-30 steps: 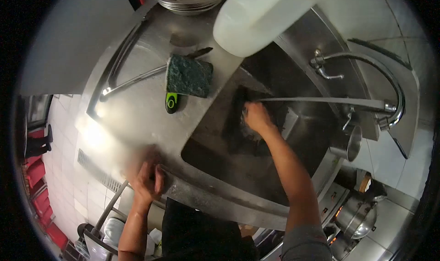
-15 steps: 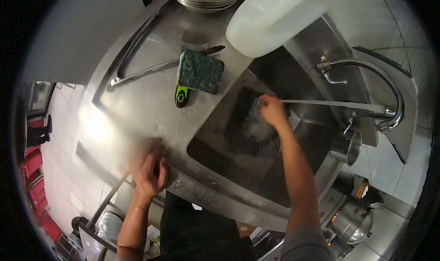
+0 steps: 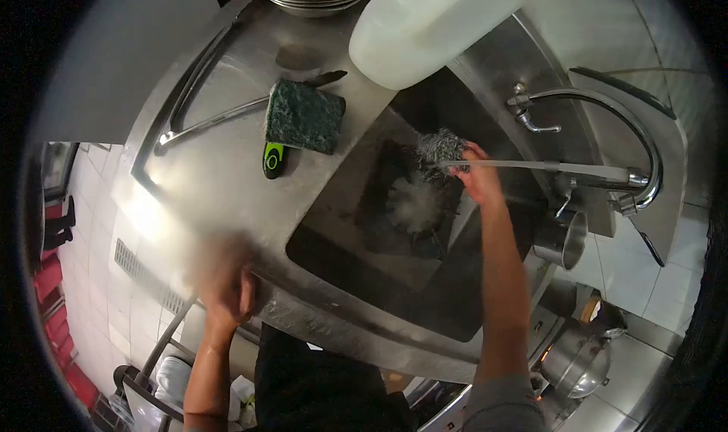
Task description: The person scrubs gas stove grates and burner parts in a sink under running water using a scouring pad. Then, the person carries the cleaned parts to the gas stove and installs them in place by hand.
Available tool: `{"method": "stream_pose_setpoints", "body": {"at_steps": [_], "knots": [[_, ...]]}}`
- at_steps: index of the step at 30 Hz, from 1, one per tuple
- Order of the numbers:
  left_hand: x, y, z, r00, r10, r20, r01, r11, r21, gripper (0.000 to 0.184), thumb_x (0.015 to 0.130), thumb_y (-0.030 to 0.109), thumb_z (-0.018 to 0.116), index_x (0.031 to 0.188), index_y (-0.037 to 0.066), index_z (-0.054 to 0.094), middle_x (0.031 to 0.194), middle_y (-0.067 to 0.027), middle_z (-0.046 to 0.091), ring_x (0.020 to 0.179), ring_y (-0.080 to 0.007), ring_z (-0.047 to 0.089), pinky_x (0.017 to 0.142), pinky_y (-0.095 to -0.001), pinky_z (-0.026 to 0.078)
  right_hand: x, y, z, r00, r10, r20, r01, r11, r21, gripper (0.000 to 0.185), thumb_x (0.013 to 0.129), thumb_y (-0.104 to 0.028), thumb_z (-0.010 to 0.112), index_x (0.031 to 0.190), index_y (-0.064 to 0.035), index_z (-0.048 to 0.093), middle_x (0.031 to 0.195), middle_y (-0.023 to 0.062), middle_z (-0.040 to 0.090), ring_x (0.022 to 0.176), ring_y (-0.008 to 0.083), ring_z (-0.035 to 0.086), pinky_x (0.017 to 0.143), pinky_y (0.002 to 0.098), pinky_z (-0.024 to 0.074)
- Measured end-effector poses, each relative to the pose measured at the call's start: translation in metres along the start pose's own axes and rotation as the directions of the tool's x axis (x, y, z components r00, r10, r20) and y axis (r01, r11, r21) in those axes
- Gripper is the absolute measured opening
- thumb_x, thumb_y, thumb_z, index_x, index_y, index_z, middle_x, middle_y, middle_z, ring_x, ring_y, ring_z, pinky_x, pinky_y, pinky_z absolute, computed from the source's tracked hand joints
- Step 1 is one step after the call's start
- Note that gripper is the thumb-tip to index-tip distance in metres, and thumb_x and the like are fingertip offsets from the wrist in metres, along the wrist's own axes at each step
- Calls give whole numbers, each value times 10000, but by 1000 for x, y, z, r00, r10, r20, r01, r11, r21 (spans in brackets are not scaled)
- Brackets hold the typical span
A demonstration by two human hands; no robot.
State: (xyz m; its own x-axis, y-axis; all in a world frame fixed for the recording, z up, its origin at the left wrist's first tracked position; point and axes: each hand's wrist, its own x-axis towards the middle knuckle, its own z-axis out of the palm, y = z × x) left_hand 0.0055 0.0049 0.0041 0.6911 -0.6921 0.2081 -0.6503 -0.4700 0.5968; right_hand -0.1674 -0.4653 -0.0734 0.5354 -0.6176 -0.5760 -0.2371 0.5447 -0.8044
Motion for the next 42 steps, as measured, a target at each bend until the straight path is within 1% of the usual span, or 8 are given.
{"method": "stream_pose_setpoints", "body": {"at_steps": [3,8,11,18,26,32,37,42], "knots": [[2,0,-1,1000,3,16,-3,999,33,254,670,92,647,920,44,634,1095,-118,620,1036,-315,584,1013,-505,371,25,33,-20,948,-246,-201,153,909,-389,252,872,-67,606,1120,-39,569,1045,125,627,879,297,629,727,420,532],[-1,-1,-1,1000,-14,25,13,999,42,262,674,81,635,934,43,642,1096,-116,623,1043,-314,581,1016,-499,370,48,111,-28,888,-423,178,-21,-426,-905,221,756,-32,614,974,-14,647,991,231,653,915,400,632,802,453,506],[0,2,-3,999,-19,37,18,999,47,269,674,78,632,941,44,644,1095,-116,624,1043,-313,580,1019,-500,368,37,61,-46,984,-23,176,176,-4,-984,234,767,-41,629,998,-31,665,1010,224,656,932,384,638,806,464,501],[4,4,-3,999,3,37,-6,998,69,260,679,78,628,936,37,641,1091,-119,622,1037,-316,577,1022,-504,364,39,85,-28,927,-317,200,148,-178,-973,314,786,-120,653,1080,-12,643,1023,254,646,1032,373,611,909,427,474],[0,1,0,1000,7,10,-8,996,83,238,687,81,613,917,30,637,1073,-132,630,1041,-333,576,1041,-508,344,18,82,-159,882,-404,-243,14,537,-843,393,802,-162,657,1173,-32,640,1115,196,661,1030,321,642,900,392,491],[3,2,0,1000,15,9,-15,997,75,208,711,93,585,903,27,631,1088,-140,633,1041,-339,578,1048,-506,334,1,112,-135,911,-400,103,98,-32,-995,391,805,-99,619,1189,-27,626,959,135,698,913,249,659,833,347,508],[-9,-6,1,997,-32,67,29,998,54,210,728,91,575,919,25,633,1088,-141,635,1042,-342,577,1050,-503,331,-51,22,-115,996,-83,-39,-12,304,-953,431,769,14,586,1196,-37,615,1011,103,672,897,195,631,827,332,501],[-5,-3,1,999,-8,36,6,998,58,214,739,95,568,930,27,635,1098,-135,631,1058,-336,574,1049,-500,333,-116,138,-90,961,-265,73,43,-117,-992,453,809,7,560,1256,-60,581,1160,212,617,1074,360,597,908,409,482]]}}
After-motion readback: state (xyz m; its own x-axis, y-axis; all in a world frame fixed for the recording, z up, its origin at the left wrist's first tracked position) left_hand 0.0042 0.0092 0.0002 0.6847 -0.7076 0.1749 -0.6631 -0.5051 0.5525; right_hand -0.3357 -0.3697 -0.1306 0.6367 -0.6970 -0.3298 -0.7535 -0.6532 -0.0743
